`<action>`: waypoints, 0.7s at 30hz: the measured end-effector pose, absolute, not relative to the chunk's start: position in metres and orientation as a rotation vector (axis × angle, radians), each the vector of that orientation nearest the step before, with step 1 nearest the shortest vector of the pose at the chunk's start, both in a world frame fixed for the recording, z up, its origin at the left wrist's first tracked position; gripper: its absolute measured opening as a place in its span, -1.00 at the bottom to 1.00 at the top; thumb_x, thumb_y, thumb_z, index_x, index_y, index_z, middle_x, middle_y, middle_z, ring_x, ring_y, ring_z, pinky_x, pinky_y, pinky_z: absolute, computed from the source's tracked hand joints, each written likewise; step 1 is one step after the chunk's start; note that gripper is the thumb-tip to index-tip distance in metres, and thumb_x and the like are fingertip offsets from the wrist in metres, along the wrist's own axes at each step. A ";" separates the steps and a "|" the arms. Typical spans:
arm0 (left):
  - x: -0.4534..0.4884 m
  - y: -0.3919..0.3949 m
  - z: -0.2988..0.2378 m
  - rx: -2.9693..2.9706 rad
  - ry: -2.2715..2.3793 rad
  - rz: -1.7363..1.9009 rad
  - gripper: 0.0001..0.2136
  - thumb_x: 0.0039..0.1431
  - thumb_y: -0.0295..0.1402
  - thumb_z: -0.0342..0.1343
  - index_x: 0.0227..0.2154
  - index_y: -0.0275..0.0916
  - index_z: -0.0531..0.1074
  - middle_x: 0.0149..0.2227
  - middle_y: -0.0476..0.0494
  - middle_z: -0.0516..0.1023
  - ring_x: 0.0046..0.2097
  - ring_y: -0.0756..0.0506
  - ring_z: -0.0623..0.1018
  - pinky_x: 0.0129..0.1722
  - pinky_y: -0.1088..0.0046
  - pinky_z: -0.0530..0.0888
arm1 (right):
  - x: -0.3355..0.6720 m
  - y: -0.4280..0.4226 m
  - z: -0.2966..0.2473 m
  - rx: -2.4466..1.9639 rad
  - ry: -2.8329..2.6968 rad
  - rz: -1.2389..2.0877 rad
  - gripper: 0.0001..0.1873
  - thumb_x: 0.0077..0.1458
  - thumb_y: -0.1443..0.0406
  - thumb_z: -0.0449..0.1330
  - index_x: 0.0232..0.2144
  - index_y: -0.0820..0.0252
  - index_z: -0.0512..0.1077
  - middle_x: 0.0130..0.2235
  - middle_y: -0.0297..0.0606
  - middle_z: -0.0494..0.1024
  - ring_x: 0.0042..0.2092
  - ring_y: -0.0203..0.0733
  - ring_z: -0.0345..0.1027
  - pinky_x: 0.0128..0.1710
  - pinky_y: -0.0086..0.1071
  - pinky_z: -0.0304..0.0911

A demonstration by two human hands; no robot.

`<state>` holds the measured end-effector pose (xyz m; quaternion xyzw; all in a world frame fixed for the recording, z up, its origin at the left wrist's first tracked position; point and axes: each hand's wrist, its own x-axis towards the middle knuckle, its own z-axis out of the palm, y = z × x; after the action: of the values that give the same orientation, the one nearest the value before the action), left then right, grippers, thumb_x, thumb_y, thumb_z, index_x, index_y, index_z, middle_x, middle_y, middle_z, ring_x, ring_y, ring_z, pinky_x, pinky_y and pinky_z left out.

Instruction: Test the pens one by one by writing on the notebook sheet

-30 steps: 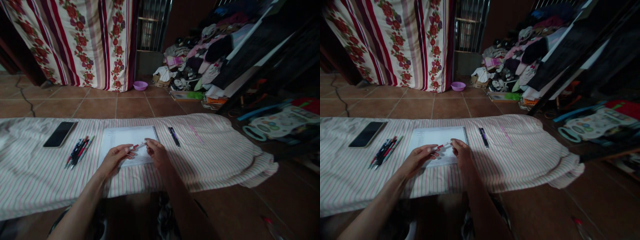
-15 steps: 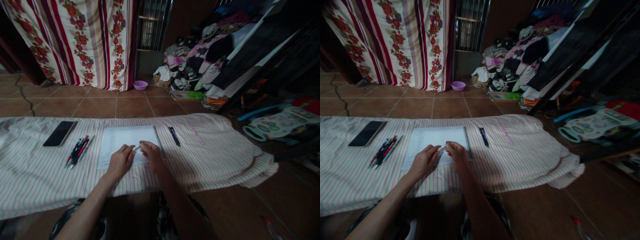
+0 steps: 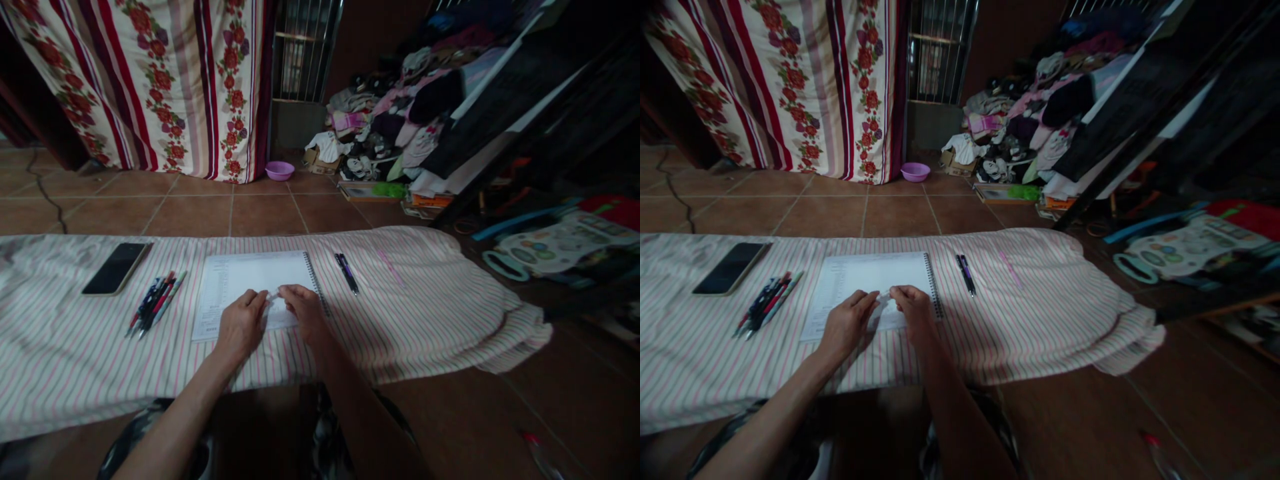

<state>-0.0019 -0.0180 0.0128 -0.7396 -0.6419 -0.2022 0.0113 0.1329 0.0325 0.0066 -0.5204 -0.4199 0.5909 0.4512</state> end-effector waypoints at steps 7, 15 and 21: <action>0.000 -0.020 0.017 -2.330 -2.043 -0.580 -0.72 0.26 -0.34 -0.21 -0.15 -0.23 0.39 -0.34 -0.08 0.47 -0.37 -0.06 0.50 -0.45 0.47 0.35 | 0.131 0.035 0.001 -1.283 -1.042 1.414 -0.77 -0.25 0.16 0.25 -0.51 0.19 0.51 -0.64 -0.45 0.32 -0.53 -0.35 0.13 -0.51 -0.44 0.02; -0.001 -0.021 0.018 -2.267 -2.111 -0.571 -0.69 0.28 -0.31 -0.25 -0.19 -0.21 0.40 -0.37 -0.08 0.47 -0.39 -0.04 0.50 -0.49 0.49 0.30 | 0.127 0.030 0.010 -1.096 -0.897 1.611 -0.73 -0.25 0.20 0.27 -0.41 0.19 0.53 -0.45 -0.35 0.46 -0.45 -0.37 0.23 -0.39 -0.45 0.18; -0.002 -0.021 0.020 -2.230 -2.127 -0.567 -0.69 0.29 -0.29 -0.26 -0.20 -0.18 0.41 -0.37 -0.06 0.48 -0.40 -0.04 0.50 -0.51 0.49 0.27 | 0.129 0.027 0.020 -1.192 -0.889 1.604 -0.69 -0.20 0.09 0.26 -0.45 0.21 0.48 -0.42 -0.31 0.47 -0.41 -0.36 0.29 -0.38 -0.46 0.22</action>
<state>-0.0018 -0.0205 0.0196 -0.7117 -0.6788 -0.1808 0.0039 0.1288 0.0275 0.0200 -0.4840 -0.3609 0.6515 0.4594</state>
